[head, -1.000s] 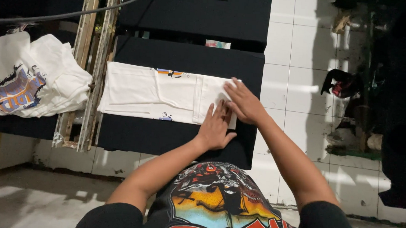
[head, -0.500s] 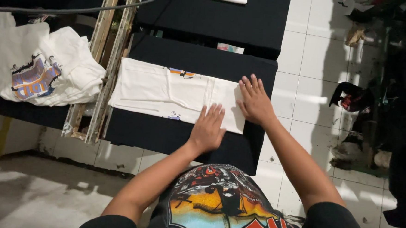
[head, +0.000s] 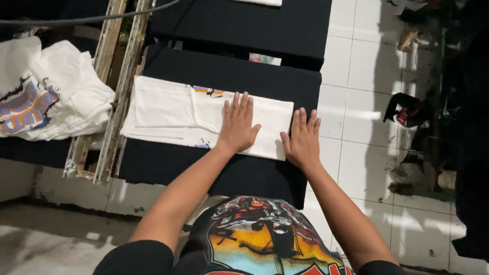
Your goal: Folding printed t-shirts on a screen printing station platen.
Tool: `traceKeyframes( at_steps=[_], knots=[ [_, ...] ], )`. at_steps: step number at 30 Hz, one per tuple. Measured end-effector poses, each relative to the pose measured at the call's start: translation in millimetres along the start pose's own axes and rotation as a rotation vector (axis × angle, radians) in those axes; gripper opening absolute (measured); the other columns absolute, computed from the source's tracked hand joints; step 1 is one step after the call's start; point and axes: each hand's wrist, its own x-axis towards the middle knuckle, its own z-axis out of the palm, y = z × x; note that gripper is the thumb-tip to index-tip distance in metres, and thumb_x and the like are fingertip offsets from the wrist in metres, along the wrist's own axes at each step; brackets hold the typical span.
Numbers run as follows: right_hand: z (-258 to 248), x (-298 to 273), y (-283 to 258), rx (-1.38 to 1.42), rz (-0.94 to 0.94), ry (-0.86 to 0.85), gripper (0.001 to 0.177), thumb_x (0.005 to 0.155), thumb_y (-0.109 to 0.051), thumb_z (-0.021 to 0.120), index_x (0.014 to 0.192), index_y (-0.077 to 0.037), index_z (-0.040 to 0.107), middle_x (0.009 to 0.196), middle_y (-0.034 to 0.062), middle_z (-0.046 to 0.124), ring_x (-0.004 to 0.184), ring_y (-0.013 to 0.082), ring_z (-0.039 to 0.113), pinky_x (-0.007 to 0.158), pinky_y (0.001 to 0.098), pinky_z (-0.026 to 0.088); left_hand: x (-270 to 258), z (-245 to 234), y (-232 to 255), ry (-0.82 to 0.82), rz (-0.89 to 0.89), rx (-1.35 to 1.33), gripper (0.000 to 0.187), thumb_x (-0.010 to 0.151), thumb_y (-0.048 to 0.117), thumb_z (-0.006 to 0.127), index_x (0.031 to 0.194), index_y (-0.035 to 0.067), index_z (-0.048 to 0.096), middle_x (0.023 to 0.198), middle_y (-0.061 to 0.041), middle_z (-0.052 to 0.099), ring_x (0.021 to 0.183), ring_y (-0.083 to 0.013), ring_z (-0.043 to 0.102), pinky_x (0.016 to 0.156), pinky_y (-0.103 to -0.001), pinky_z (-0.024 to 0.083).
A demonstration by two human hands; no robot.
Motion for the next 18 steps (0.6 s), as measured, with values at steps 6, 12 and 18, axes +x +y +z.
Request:
traceKeyframes(
  at_steps=[6,12,18],
  knots=[
    [-5,36,-11,-0.017,-0.080,0.022,0.074,0.105,-0.051,0.040,0.159,0.000,0.039,0.166,0.0204,0.034,0.156,0.0458,0.009,0.125,0.0562,0.001,6,21,25,-0.005,0.119,0.022,0.083,0.100,0.052,0.039,0.160,-0.003,0.023,0.169,-0.024,0.018,0.157,-0.0409,0.010,0.125,-0.062,0.007],
    [5,30,15,-0.040,0.025,0.069,0.077,0.104,-0.050,0.045,0.155,0.007,0.041,0.162,0.0286,0.036,0.153,0.0510,0.015,0.124,0.0590,0.006,-12,10,16,-0.047,0.013,0.037,0.088,0.100,0.058,0.037,0.162,-0.002,0.019,0.170,-0.024,0.011,0.157,-0.0415,0.006,0.123,-0.064,0.005],
    [-1,7,-21,-0.027,-0.103,0.018,0.081,0.102,-0.052,0.041,0.158,0.006,0.032,0.167,0.0277,0.024,0.155,0.0502,0.005,0.125,0.0576,-0.001,-23,19,23,-0.023,0.071,-0.001,0.080,0.105,0.048,0.031,0.163,-0.003,0.011,0.171,-0.025,0.004,0.157,-0.0419,-0.001,0.123,-0.063,-0.005]
  ],
)
